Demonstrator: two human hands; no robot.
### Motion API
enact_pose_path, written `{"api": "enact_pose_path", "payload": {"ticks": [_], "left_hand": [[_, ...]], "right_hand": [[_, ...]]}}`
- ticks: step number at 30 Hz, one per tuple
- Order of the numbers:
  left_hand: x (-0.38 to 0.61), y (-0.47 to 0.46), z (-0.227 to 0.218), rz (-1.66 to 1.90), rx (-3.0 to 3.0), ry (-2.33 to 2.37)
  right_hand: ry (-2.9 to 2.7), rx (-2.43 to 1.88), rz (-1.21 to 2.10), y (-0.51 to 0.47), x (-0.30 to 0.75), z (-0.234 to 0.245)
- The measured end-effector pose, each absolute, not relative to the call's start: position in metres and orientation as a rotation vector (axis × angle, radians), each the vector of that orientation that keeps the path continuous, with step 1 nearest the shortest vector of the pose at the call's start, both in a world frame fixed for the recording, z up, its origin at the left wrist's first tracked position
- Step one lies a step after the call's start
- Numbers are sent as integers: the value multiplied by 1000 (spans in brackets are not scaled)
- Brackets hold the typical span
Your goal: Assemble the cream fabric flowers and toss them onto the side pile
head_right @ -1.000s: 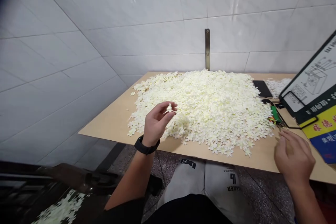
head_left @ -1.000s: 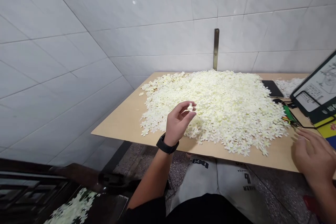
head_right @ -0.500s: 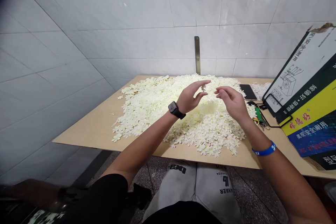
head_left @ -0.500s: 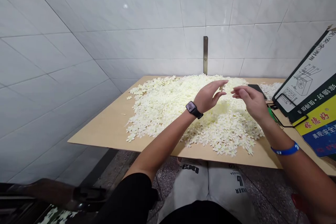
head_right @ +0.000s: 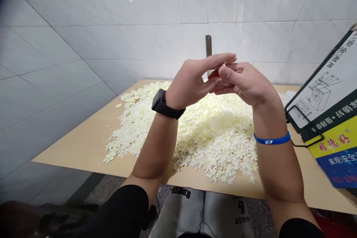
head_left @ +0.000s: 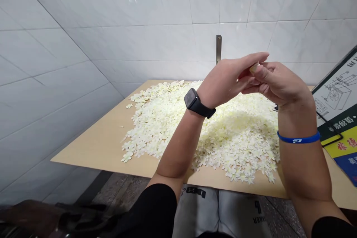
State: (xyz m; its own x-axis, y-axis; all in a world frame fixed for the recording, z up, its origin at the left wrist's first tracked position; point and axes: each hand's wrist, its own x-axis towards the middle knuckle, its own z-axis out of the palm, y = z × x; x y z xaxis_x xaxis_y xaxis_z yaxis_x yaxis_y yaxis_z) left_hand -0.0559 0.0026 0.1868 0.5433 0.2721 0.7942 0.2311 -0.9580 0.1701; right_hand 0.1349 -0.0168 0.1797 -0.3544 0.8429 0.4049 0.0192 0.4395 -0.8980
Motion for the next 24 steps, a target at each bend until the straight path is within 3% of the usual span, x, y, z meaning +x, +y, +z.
{"api": "enact_pose_path", "payload": {"ticks": [10,17,24], "left_hand": [[-55,-11,177,1636,2630,394],[-52,-14,173,1661,2747,361],[-55,18,167,1401,2874,505]], "right_hand": [[-1614,-703,930,-39,115,177],[-1731,-684,1145,-30,128,173],[-1613,-785,789,-37,113,172]]}}
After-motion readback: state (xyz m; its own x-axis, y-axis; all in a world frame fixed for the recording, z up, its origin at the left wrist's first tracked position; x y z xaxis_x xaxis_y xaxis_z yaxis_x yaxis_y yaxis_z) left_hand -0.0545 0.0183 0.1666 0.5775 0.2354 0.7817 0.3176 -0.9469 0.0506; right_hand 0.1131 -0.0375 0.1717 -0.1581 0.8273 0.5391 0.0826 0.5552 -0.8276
